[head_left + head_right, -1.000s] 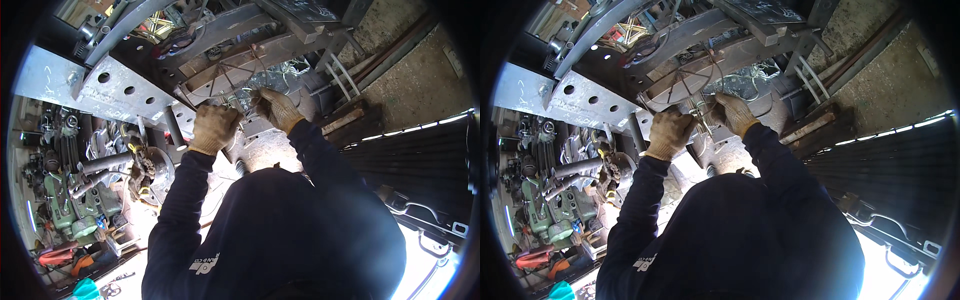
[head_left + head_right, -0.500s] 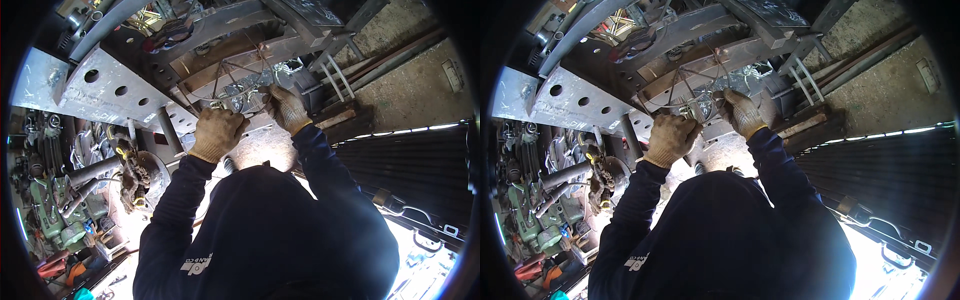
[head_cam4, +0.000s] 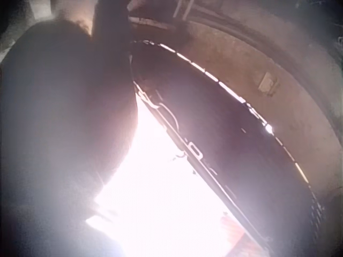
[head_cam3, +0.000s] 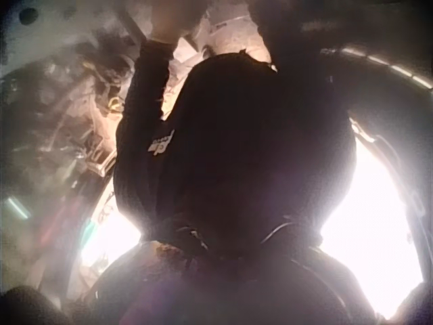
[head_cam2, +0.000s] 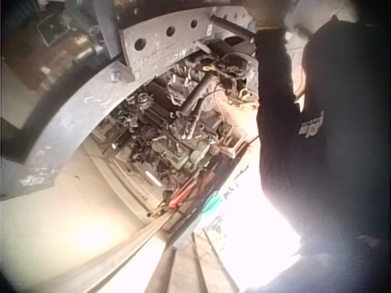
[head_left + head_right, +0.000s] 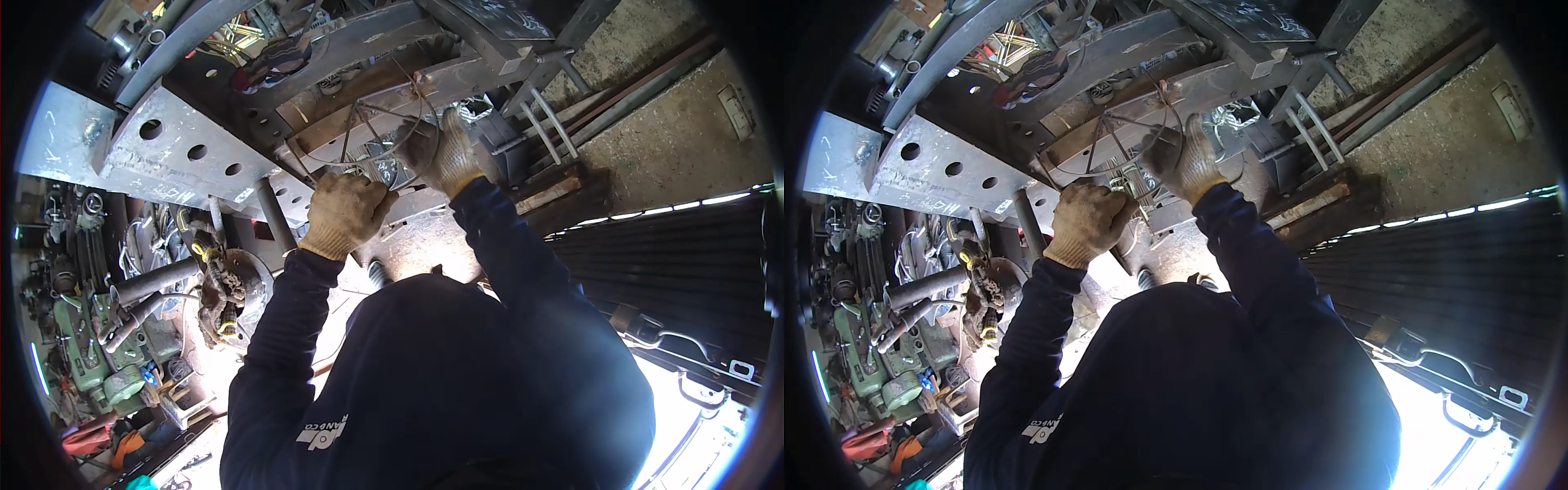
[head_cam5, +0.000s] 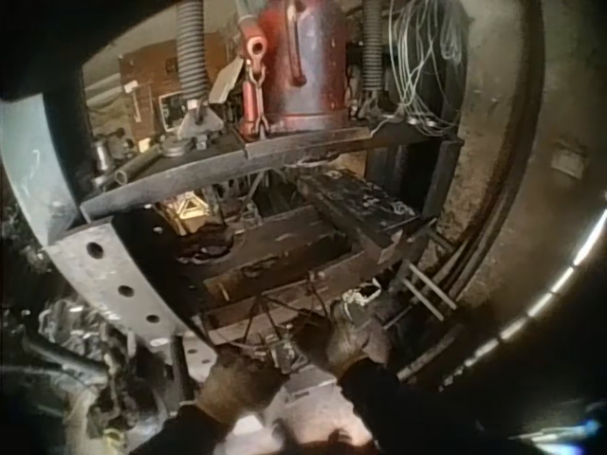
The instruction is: The person shapes a metal rod by bending it against a circular jig, trims it with an angle grinder, and repeatedly checks and fits the curved metal rod against the jig.
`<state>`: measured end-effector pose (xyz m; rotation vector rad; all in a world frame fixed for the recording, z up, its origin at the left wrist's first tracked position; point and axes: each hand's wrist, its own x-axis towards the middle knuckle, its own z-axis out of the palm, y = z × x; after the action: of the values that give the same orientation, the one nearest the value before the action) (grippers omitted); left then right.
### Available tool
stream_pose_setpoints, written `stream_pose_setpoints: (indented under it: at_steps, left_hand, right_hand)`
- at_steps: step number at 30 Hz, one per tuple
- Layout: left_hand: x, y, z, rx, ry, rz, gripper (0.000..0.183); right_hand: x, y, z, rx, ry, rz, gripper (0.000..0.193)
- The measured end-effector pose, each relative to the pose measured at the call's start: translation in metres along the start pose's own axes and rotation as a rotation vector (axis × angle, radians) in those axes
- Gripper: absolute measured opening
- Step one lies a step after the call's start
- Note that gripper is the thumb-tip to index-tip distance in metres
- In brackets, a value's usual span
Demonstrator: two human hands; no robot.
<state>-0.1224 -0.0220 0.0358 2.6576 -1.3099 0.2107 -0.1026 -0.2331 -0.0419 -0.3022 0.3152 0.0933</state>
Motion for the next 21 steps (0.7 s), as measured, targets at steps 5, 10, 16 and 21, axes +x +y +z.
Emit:
stream_pose_setpoints:
  at_steps: [5,10,16,21]
  left_hand:
    - [-0.004,-0.006,0.0,0.052,-0.073,-0.013,0.034]
    - [-0.003,-0.012,0.008,0.017,-0.018,0.025,0.034]
    - [-0.005,-0.018,0.011,-0.007,0.057,0.077,0.033]
    - [-0.005,-0.017,0.012,-0.03,0.091,0.091,0.03]
  right_hand:
    - [0.016,0.01,-0.002,0.117,-0.153,0.07,0.084]
    - [0.007,0.009,0.007,0.025,-0.186,0.03,0.084]
    - [0.011,0.006,0.012,-0.02,-0.153,0.016,0.075]
    - [0.018,-0.003,0.006,0.032,-0.117,0.055,0.068]
